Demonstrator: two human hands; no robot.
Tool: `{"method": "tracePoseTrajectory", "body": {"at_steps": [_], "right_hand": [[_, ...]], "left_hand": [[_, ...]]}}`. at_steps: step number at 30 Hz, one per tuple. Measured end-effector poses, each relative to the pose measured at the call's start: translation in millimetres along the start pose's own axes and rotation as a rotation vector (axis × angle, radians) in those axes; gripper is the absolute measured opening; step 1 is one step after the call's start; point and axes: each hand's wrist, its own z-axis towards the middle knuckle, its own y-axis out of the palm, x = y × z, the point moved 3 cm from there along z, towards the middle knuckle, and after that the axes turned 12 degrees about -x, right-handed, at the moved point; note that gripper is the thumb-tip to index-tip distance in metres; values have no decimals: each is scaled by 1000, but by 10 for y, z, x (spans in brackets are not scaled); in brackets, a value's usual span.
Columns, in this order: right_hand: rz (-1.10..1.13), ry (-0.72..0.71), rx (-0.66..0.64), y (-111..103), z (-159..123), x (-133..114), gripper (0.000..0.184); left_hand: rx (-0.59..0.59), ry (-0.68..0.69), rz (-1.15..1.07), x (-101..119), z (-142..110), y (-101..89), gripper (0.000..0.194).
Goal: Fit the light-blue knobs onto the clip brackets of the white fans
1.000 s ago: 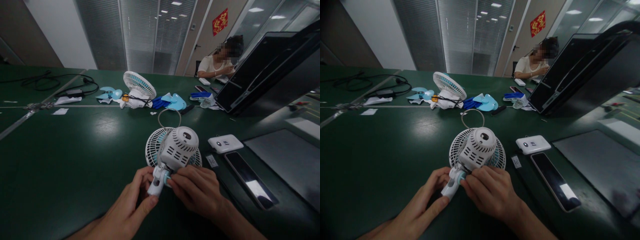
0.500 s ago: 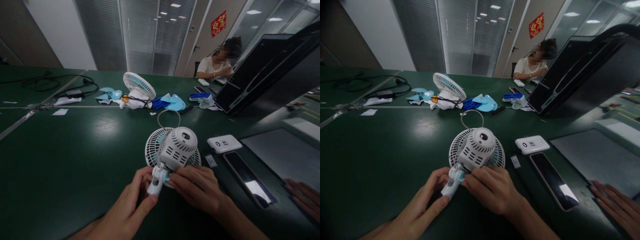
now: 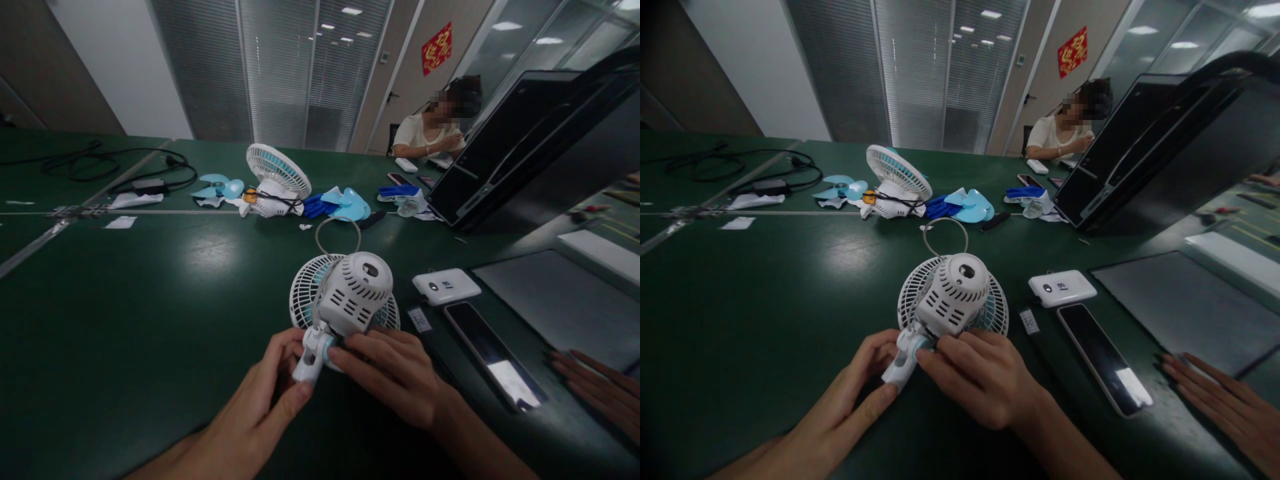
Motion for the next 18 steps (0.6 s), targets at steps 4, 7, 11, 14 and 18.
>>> {"method": "tracePoseTrajectory", "body": {"at_steps": [4, 7, 11, 14, 18], "right_hand": [[24, -32, -22, 42, -4, -29, 34], [6, -46, -4, 75, -34, 3, 34], [29, -31, 32, 105, -70, 31, 31], [73, 54, 46, 143, -54, -38, 27], [288, 428, 184, 206, 20, -196, 15]], "left_hand": [[-9, -11, -7, 3, -5, 2, 41], [-14, -5, 7, 16, 1, -8, 40], [-23, 27, 11, 23, 16, -11, 39], [-12, 30, 16, 11, 16, -7, 40], [3, 8, 2, -18, 9, 2, 40]]}}
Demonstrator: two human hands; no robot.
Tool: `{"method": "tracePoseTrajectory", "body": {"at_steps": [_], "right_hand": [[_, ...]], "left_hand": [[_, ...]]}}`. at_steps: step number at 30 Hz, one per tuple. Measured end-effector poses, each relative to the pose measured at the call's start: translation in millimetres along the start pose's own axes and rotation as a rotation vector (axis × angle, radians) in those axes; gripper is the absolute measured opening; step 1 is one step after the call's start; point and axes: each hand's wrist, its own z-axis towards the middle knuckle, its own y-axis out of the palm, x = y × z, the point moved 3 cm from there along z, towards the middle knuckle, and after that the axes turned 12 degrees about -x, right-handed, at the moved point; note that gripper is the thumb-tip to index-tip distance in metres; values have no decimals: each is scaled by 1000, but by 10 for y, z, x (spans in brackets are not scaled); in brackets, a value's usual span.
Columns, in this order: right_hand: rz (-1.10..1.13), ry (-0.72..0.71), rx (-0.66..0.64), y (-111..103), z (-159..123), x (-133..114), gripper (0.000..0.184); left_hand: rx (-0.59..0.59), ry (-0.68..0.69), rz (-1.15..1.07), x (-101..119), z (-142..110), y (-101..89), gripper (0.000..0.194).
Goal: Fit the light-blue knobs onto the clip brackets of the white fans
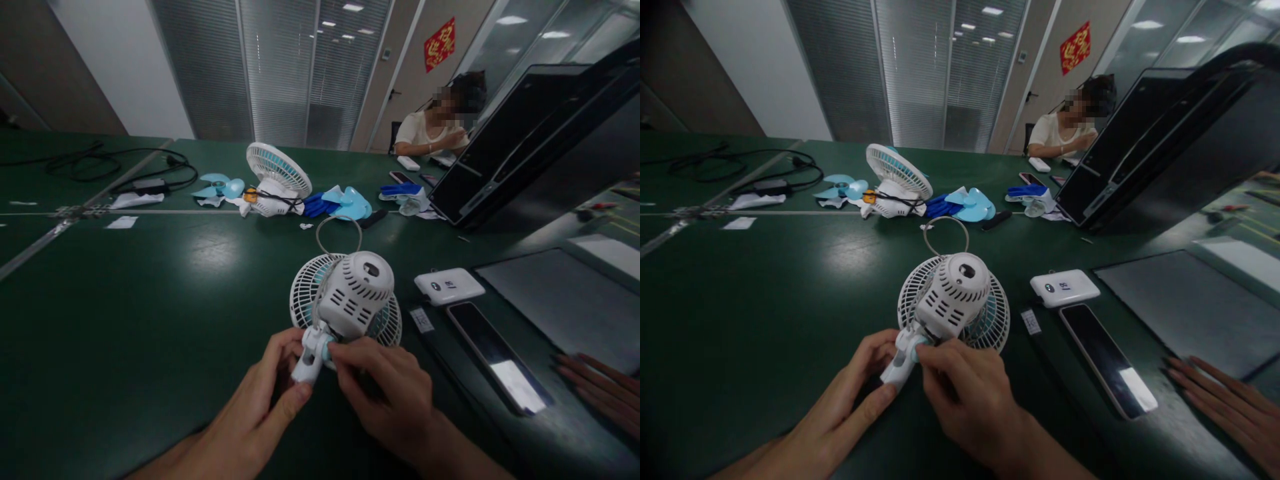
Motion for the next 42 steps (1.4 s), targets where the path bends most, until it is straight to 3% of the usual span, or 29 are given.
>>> {"method": "tracePoseTrajectory", "body": {"at_steps": [2, 4, 6, 10, 14, 22, 29, 32, 33, 36, 38, 42], "right_hand": [[85, 165, 70, 44, -13, -60, 11], [137, 221, 49, 59, -13, -86, 10], [102, 145, -14, 18, 4, -77, 15], [-157, -206, -214, -133, 39, -13, 26], [-279, -329, -264, -273, 69, 62, 24], [-318, -321, -257, -307, 112, 102, 20], [-235, -112, -107, -99, 30, 55, 2], [-238, -39, -80, -122, 36, 34, 7], [-252, -69, -102, -157, 46, 32, 3], [-296, -285, -286, -275, 75, 41, 25], [-330, -320, -343, -351, 94, 79, 26], [-301, -295, -297, -351, 117, 105, 17]], "left_hand": [[-4, 2, 6, -5, 4, 5, 41], [-8, 9, 6, -5, 14, 7, 41], [-3, 11, 3, -4, 22, 4, 41], [-10, 16, -20, 7, 23, -4, 40], [-2, 26, -55, 23, 10, -18, 37], [30, -6, -83, 1, 2, -23, 37], [12, 23, -43, -6, 31, 16, 39], [-5, 13, -31, -1, 25, 21, 40], [-10, 9, -25, 5, 24, 19, 40], [-6, -8, -16, 21, 19, 3, 39], [10, -19, -24, 22, 15, -8, 39], [20, -29, -26, 9, 11, -7, 40]]}}
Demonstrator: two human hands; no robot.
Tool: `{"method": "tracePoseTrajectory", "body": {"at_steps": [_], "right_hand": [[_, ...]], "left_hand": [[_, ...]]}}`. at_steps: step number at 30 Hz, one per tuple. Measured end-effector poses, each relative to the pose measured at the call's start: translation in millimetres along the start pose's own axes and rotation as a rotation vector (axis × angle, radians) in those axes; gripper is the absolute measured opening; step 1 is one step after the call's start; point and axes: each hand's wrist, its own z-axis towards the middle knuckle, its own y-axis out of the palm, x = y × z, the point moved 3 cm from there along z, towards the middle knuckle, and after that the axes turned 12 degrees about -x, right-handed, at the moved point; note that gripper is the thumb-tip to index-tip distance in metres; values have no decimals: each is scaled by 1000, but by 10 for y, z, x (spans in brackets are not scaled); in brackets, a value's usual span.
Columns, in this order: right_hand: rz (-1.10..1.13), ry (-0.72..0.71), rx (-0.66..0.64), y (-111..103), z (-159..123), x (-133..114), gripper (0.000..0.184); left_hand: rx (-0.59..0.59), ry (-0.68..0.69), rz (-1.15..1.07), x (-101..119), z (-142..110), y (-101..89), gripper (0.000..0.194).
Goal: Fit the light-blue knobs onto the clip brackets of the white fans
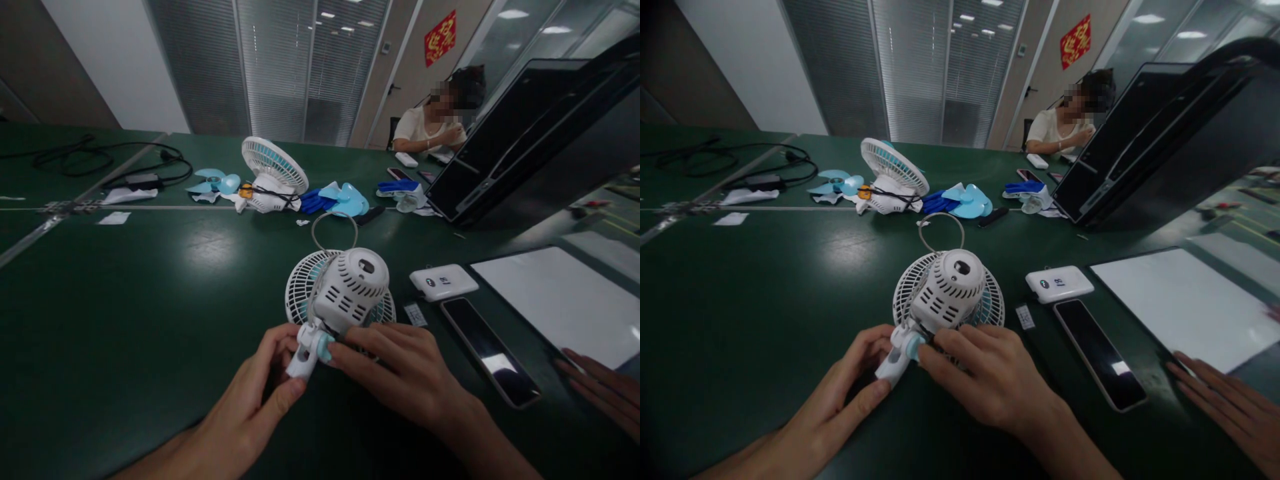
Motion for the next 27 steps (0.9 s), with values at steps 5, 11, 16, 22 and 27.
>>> {"method": "tracePoseTrajectory", "body": {"at_steps": [5, 11, 16, 22, 27], "right_hand": [[-15, 110, 95, 74, 32, -56, 5], [-36, -19, -38, -27, -6, -43, 22], [-41, -34, -15, -55, -10, 23, 20], [-17, 19, -6, 41, -13, 29, 12], [-54, 65, 0, 37, -15, 2, 9]], "left_hand": [[1, 16, 32, 16, 2, 8, 41], [-14, 9, 42, 33, 5, 12, 39], [-15, 13, 15, 4, 0, 21, 40], [-28, 25, 19, 39, 16, 4, 40], [-2, 23, 25, 65, 19, -5, 39]]}}
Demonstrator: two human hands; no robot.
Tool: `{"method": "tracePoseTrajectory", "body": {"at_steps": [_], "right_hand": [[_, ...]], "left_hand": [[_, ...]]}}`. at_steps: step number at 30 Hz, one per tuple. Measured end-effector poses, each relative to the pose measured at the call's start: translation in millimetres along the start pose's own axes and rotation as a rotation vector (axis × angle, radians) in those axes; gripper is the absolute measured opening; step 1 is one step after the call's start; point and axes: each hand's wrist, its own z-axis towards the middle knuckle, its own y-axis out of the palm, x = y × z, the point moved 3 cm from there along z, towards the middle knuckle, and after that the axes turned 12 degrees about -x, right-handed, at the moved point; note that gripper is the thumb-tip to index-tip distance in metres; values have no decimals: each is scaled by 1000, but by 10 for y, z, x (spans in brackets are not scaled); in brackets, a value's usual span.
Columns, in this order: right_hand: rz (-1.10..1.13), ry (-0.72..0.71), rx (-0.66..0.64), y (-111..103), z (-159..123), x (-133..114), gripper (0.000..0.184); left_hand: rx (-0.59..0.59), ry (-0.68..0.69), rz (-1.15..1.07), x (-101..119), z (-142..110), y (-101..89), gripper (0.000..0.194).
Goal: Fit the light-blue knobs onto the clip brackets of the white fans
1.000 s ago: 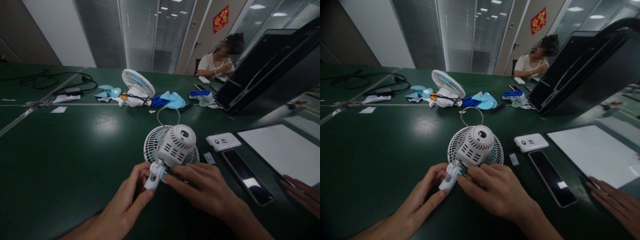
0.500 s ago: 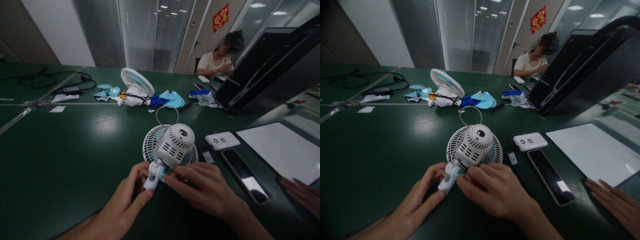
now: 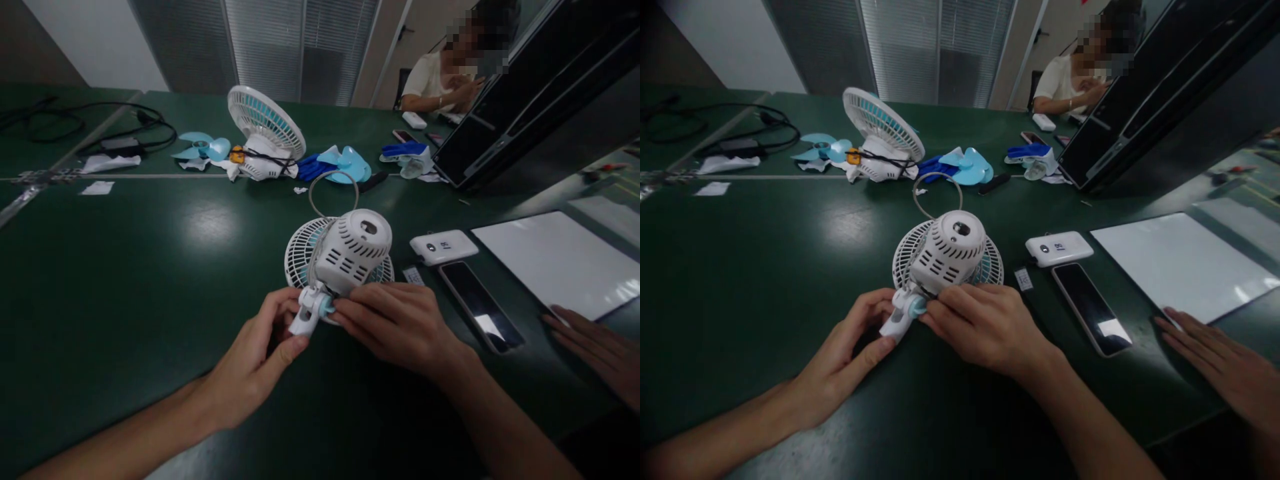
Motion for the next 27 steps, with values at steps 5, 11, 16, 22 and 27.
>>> {"method": "tracePoseTrajectory", "body": {"at_steps": [5, 11, 16, 22, 27], "right_hand": [[-4, 62, 2, 8, 30, -73, 9], [389, 400, -2, 129, 95, -203, 30], [198, 215, -28, 0, 31, -146, 14], [126, 10, -41, -47, -27, -33, 22], [157, 136, 58, 80, 38, -109, 3]], "left_hand": [[17, 11, -3, -11, -14, 15, 40], [7, -15, 44, -37, -19, 28, 42], [8, -30, 33, -41, -10, 31, 42], [14, -16, -7, -26, 0, 25, 40], [17, -1, 24, -26, -21, 25, 38]]}}
